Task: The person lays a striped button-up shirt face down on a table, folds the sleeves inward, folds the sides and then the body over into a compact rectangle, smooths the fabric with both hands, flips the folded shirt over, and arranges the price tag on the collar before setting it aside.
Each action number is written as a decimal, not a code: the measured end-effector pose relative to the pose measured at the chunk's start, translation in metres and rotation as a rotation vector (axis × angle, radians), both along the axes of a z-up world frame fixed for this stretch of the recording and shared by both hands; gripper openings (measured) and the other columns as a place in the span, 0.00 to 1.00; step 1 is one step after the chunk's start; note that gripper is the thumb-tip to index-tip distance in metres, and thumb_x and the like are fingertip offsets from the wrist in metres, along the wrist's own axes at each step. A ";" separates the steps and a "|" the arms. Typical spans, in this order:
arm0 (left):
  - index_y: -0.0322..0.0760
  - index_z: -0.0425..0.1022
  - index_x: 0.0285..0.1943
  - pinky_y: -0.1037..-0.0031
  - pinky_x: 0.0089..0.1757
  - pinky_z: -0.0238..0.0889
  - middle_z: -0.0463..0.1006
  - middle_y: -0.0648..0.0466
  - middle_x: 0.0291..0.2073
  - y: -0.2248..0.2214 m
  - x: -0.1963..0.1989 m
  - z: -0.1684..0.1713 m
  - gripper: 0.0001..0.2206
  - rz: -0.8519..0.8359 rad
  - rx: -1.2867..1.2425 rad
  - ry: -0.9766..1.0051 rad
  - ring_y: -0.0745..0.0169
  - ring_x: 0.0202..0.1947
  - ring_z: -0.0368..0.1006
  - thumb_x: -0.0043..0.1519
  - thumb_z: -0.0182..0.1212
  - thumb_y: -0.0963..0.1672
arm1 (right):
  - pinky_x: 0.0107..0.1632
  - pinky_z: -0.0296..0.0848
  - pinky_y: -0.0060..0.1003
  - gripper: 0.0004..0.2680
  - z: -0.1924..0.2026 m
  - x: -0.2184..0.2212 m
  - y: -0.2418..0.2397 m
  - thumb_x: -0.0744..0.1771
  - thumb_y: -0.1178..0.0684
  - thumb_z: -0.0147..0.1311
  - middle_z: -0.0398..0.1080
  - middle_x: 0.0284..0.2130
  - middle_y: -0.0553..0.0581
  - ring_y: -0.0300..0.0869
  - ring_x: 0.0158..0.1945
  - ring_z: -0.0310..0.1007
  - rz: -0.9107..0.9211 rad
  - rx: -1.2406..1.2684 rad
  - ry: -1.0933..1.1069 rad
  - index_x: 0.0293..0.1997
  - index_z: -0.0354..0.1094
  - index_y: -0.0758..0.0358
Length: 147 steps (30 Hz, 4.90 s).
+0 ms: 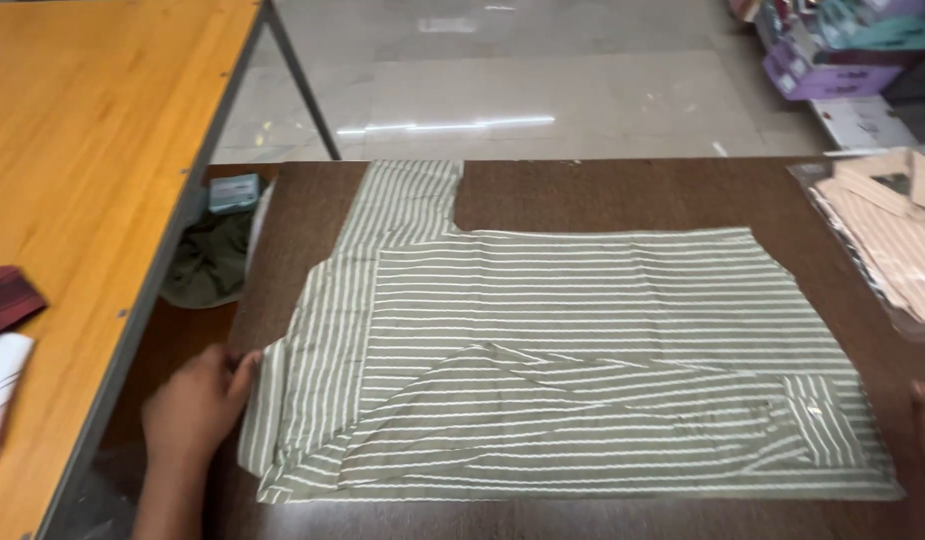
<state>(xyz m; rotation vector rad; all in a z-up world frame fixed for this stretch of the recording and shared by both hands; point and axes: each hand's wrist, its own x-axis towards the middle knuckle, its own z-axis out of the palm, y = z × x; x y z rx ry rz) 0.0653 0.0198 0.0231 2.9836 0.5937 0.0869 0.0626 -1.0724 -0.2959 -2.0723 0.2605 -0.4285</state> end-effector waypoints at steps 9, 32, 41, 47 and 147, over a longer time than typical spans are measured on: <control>0.42 0.82 0.49 0.54 0.43 0.70 0.81 0.47 0.45 -0.012 0.132 -0.034 0.23 -0.216 -0.157 -0.122 0.43 0.46 0.77 0.64 0.58 0.59 | 0.50 0.73 0.54 0.18 0.335 0.073 0.338 0.70 0.41 0.54 0.75 0.48 0.68 0.61 0.50 0.76 0.050 -0.898 0.220 0.62 0.69 0.63; 0.39 0.84 0.45 0.57 0.51 0.69 0.84 0.45 0.45 -0.053 0.271 -0.047 0.18 -0.135 -0.272 0.159 0.45 0.48 0.79 0.57 0.70 0.54 | 0.60 0.67 0.50 0.14 0.276 0.230 0.310 0.68 0.51 0.54 0.70 0.54 0.66 0.60 0.57 0.70 0.388 -0.845 0.232 0.62 0.72 0.56; 0.46 0.85 0.42 0.57 0.49 0.70 0.84 0.46 0.43 -0.050 0.280 -0.058 0.12 -0.082 -0.320 0.147 0.45 0.47 0.79 0.58 0.69 0.52 | 0.52 0.74 0.48 0.08 0.272 0.240 0.308 0.68 0.50 0.60 0.76 0.43 0.62 0.54 0.47 0.76 0.324 -0.821 0.246 0.48 0.77 0.61; 0.44 0.82 0.41 0.55 0.44 0.70 0.82 0.45 0.40 -0.050 0.275 -0.061 0.11 -0.124 -0.385 -0.170 0.44 0.43 0.78 0.58 0.71 0.51 | 0.49 0.74 0.48 0.04 0.292 0.207 0.310 0.69 0.56 0.59 0.75 0.42 0.62 0.53 0.44 0.76 0.176 -0.722 0.158 0.42 0.78 0.63; 0.40 0.80 0.50 0.54 0.65 0.50 0.68 0.62 0.69 -0.010 0.048 -0.079 0.15 -0.514 -0.200 -0.208 0.49 0.75 0.54 0.54 0.65 0.43 | 0.72 0.25 0.66 0.34 0.238 0.055 0.340 0.64 0.20 0.30 0.31 0.78 0.45 0.42 0.79 0.28 0.097 -0.851 0.526 0.78 0.34 0.40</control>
